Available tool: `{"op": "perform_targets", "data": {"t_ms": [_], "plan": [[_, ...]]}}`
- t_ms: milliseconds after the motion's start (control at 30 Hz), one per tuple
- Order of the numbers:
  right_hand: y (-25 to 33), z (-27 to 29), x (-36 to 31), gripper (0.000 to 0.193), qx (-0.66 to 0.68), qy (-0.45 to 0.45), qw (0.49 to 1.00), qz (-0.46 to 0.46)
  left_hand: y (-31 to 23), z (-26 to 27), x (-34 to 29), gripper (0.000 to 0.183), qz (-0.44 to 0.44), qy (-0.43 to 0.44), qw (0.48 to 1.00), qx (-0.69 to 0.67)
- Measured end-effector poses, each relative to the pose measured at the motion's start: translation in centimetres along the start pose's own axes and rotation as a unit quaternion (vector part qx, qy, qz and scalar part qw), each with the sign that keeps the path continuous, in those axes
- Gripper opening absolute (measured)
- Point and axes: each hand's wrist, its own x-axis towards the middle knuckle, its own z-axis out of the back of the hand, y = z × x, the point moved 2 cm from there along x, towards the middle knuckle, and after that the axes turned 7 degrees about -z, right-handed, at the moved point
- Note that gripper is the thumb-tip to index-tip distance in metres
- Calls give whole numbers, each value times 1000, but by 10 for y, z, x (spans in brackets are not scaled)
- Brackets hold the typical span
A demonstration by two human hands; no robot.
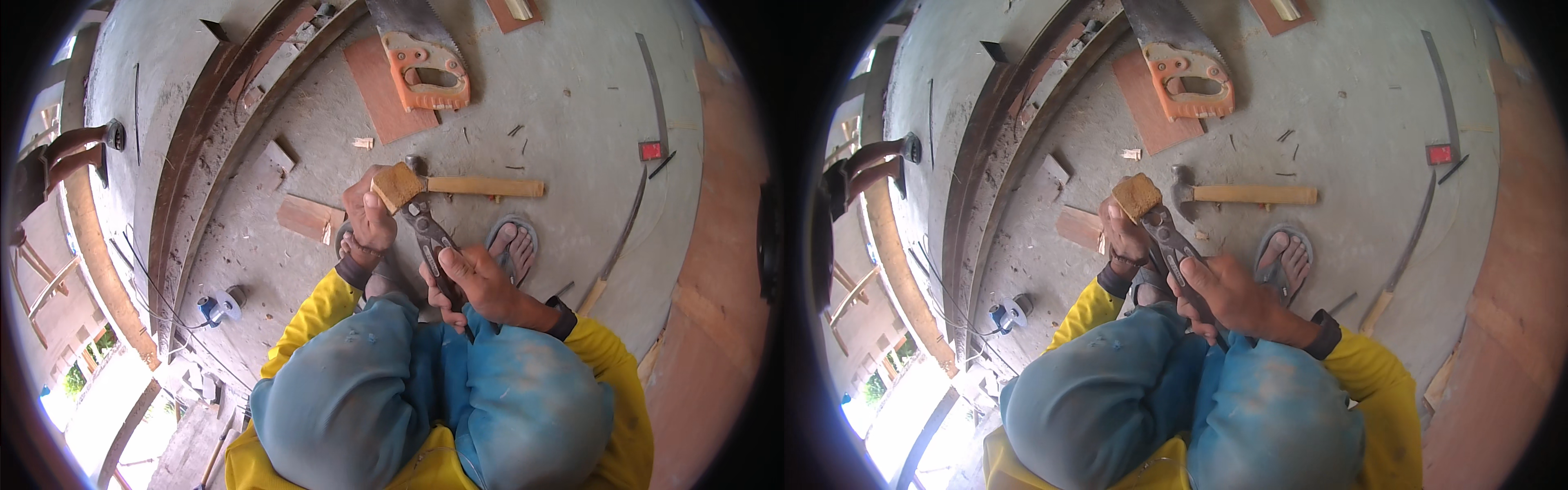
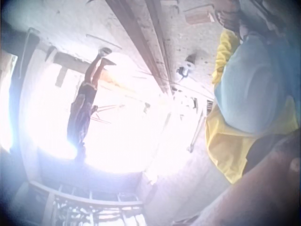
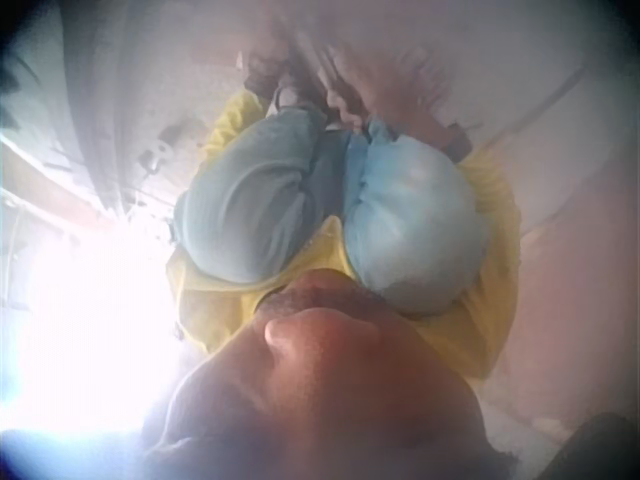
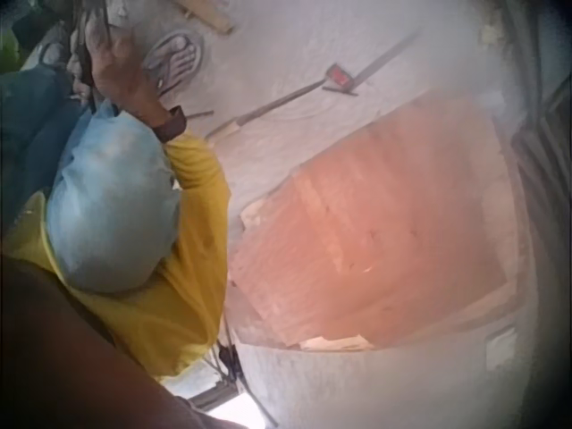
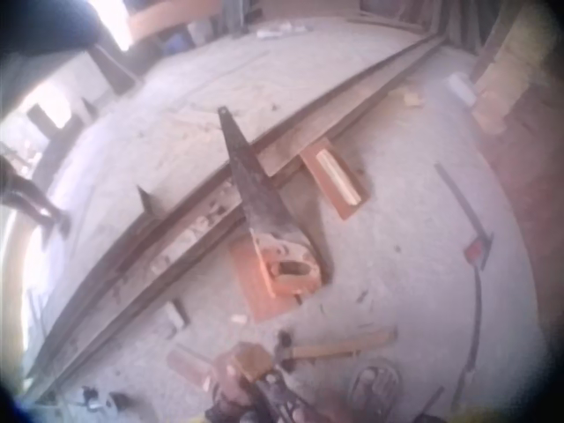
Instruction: The person walks through a construction site, picks up a small wooden block, and sits on the floor. They use a hammer to chip away at the wood, then use pliers to remove nails, and finally use a hand saw to cut the block.
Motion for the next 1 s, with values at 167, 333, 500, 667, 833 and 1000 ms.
{"op": "perform_targets", "data": {"t_ms": [167,333,500,667,833,1000], "plan": [[-3,-4,0,43,-35,-10,998,51,1,-15,-12,84,132,-32,981,-142],[3,-4,5,38,-55,10,995,87,-10,-39,-23,91,208,-84,917,-330],[16,3,0,40,-92,0,994,52,15,-25,-18,82,215,-103,953,-188],[21,4,-3,49,-30,15,999,-31,33,3,-27,83,117,-8,987,-107],[16,0,5,47,2,29,999,-33,49,7,-30,84,104,-10,994,-36],[10,-5,6,47,15,33,999,8,50,-2,-41,80,149,-62,986,36]]}}
